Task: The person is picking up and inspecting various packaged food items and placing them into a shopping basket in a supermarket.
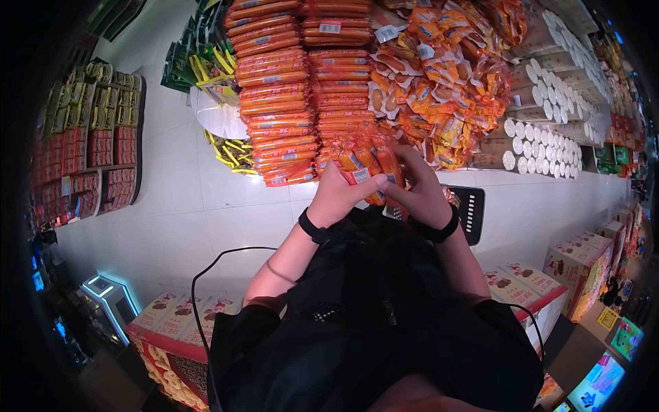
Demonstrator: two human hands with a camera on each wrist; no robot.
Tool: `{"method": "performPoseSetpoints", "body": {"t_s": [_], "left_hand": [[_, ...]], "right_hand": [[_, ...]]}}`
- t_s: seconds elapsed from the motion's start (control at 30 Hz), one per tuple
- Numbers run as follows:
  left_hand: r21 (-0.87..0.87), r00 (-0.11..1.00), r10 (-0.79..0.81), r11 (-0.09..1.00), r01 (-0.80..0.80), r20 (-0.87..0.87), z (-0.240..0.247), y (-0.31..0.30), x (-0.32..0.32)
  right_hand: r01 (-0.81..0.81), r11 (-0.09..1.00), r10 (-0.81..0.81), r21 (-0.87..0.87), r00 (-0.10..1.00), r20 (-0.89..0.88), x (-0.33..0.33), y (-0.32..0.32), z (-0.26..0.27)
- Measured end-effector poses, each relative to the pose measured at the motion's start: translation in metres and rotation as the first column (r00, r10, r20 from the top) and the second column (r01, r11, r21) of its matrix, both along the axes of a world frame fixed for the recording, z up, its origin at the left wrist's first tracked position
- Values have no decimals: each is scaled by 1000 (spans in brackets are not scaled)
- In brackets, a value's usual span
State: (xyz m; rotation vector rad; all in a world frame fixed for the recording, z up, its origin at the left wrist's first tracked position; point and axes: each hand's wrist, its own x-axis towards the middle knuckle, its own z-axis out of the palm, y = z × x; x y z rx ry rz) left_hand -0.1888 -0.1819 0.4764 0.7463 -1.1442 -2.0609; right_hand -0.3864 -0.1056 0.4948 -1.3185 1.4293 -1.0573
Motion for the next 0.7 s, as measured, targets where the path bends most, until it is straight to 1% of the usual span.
{"method": "performPoseSetpoints", "body": {"t_s": [0.07, 0.1, 0.17, 0.2, 0.23, 0.27, 0.33, 0.37, 0.47, 0.5, 0.6, 0.7], "left_hand": [[-92, 998, -10, 996, 16, 66, 4, 6, -7], [-106, 999, 16, 994, -10, 52, 9, 8, -13], [-158, 995, 16, 987, 0, 95, 17, 13, -21], [-189, 993, 20, 982, 2, 114, 20, 14, -25], [-204, 991, 19, 979, 9, 134, 24, 15, -28], [-219, 988, 19, 976, 15, 154, 28, 16, -30], [-260, 983, 25, 965, 25, 184, 31, 19, -34], [-283, 981, 29, 959, 28, 194, 30, 21, -36], [-371, 981, 9, 926, 66, 196, 33, 26, -44], [-403, 982, -4, 912, 83, 191, 34, 28, -47], [-309, 990, -20, 949, 63, 140, 40, 38, -53], [-357, 983, -28, 930, 93, 182, 39, 42, -54]], "right_hand": [[-53, 988, 32, -146, 989, -145, -14, 10, -10], [-44, 985, 16, -169, 987, -161, -18, 15, -12], [-33, 976, -10, -213, 981, -195, -24, 24, -9], [11, 989, -12, -151, 1000, -2, -25, 27, -9], [39, 996, -24, -77, 981, 191, -24, 30, -9], [50, 999, -46, 0, 926, 375, -25, 33, -10], [4, 999, -20, 35, 887, 462, -34, 41, -16], [-22, 998, -8, 53, 863, 505, -39, 44, -18], [-11, 1000, 18, -19, 890, 456, -47, 47, -21], [-10, 1000, 15, -13, 878, 479, -49, 50, -22], [-21, 1000, 15, 5, 856, 516, -56, 58, -28], [-43, 999, 30, 13, 868, 496, -61, 62, -29]]}}
